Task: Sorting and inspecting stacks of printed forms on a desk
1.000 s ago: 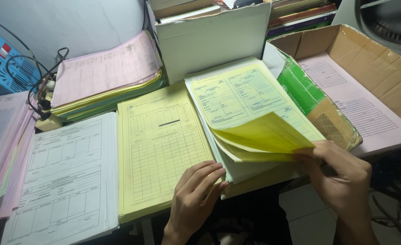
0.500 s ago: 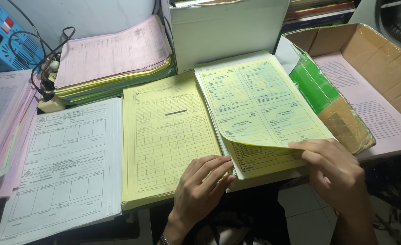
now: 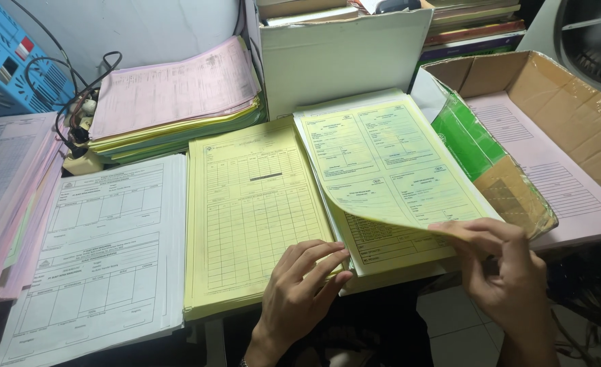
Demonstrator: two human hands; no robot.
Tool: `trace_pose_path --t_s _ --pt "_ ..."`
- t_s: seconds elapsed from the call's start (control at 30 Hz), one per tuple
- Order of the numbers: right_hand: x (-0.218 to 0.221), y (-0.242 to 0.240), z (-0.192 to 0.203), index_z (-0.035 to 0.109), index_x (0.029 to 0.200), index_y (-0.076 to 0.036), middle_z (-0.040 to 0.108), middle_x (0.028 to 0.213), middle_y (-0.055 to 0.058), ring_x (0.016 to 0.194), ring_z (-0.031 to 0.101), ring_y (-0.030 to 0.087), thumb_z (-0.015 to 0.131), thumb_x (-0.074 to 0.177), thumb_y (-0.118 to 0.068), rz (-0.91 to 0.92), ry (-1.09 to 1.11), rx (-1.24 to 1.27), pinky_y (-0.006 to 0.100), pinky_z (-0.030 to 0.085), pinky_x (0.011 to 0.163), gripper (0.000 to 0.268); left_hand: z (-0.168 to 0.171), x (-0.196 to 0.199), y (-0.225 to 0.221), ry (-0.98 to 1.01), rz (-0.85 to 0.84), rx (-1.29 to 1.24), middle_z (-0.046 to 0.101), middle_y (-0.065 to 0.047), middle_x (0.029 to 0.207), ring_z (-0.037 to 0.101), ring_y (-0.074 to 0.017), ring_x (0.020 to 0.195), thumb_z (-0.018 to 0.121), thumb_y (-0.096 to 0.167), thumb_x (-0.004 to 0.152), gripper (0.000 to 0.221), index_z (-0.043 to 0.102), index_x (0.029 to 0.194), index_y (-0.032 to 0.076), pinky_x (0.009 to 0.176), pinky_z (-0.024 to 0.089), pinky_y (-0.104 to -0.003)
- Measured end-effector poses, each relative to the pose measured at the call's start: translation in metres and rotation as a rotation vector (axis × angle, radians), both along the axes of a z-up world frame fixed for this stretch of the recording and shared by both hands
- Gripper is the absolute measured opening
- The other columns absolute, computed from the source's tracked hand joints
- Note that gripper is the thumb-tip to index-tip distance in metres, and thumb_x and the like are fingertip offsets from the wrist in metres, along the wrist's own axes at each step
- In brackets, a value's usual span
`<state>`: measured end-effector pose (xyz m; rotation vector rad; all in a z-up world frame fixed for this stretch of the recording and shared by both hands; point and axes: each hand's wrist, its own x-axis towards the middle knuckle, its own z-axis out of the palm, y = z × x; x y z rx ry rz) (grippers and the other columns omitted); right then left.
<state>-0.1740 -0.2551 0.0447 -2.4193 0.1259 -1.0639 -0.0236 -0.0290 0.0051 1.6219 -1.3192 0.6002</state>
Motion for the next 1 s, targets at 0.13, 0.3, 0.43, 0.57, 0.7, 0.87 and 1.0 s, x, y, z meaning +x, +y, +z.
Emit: trace_pose_path --t_s 0.13,0.3,0.43,0.57,0.7,0.87,1.0 --pt "0.013 0.012 0.022 0.068 0.108 0.002 0.077 0.11 0.011 0.097 0.074 0.023 0.059 0.094 0.012 0.155 -0.027 -0.146 0.033 0.06 0.089 0.019 0.01 -0.004 0.009 0.071 -0.041 -0.056 0.069 -0.011 0.106 0.069 -0.0265 0.095 0.065 0.022 0.101 0.019 0.065 0.107 0.003 0.083 0.059 -0.038" --pt "0.033 0.037 0.025 0.067 0.103 0.003 0.077 0.111 0.019 0.104 0.078 0.027 0.047 0.094 0.014 0.319 -0.111 -0.36 0.04 0.057 0.089 0.024 0.028 -0.007 0.047 0.087 0.134 -0.047 0.061 -0.013 0.12 0.064 -0.028 0.108 0.083 0.03 0.089 0.057 0.051 0.13 0.006 0.095 0.056 -0.039" --pt "0.048 0.069 0.026 0.067 0.105 0.005 0.077 0.11 0.019 0.108 0.078 0.03 0.041 0.1 0.004 0.394 -0.15 -0.383 0.041 0.056 0.089 0.027 0.056 0.004 0.099 -0.049 0.296 0.155 0.053 -0.013 0.141 0.056 -0.0334 0.133 0.092 0.045 0.077 0.076 0.055 0.136 0.012 0.117 0.05 -0.049" --pt "0.061 0.101 0.026 0.066 0.106 0.009 0.075 0.112 0.023 0.108 0.076 0.037 0.039 0.104 -0.003 0.531 -0.172 -0.376 0.046 0.059 0.089 0.03 0.06 0.01 0.151 0.205 0.363 0.303 0.044 -0.024 0.158 0.046 -0.0359 0.147 0.089 0.032 0.068 0.103 0.035 0.153 0.006 0.115 0.046 -0.047" --pt "0.081 0.137 0.016 0.065 0.104 0.01 0.075 0.105 0.024 0.101 0.076 0.037 0.056 0.101 0.007 0.565 -0.166 -0.346 0.044 0.063 0.089 0.01 0.054 0.017 0.183 1.056 0.601 0.577 0.033 0.007 0.17 0.039 -0.0309 0.15 0.074 0.049 0.064 0.109 0.025 0.161 0.041 0.119 0.037 -0.048" --pt "0.091 0.158 0.001 0.062 0.1 0.009 0.072 0.1 0.024 0.097 0.075 0.037 0.052 0.098 0.013 0.539 -0.13 -0.285 0.044 0.063 0.091 0.011 0.041 0.032 0.198 1.023 0.608 0.669 0.034 0.011 0.169 0.045 -0.0228 0.148 0.066 0.053 0.073 0.094 0.03 0.159 0.04 0.119 0.038 -0.043" --pt "0.096 0.155 -0.005 0.063 0.105 0.009 0.073 0.105 0.023 0.1 0.075 0.036 0.043 0.087 0.025 0.483 -0.132 -0.287 0.043 0.062 0.092 0.031 0.036 0.038 0.199 0.933 0.536 0.643 0.037 0.007 0.168 0.045 -0.0227 0.148 0.063 0.055 0.075 0.092 0.031 0.159 0.034 0.119 0.036 -0.042"
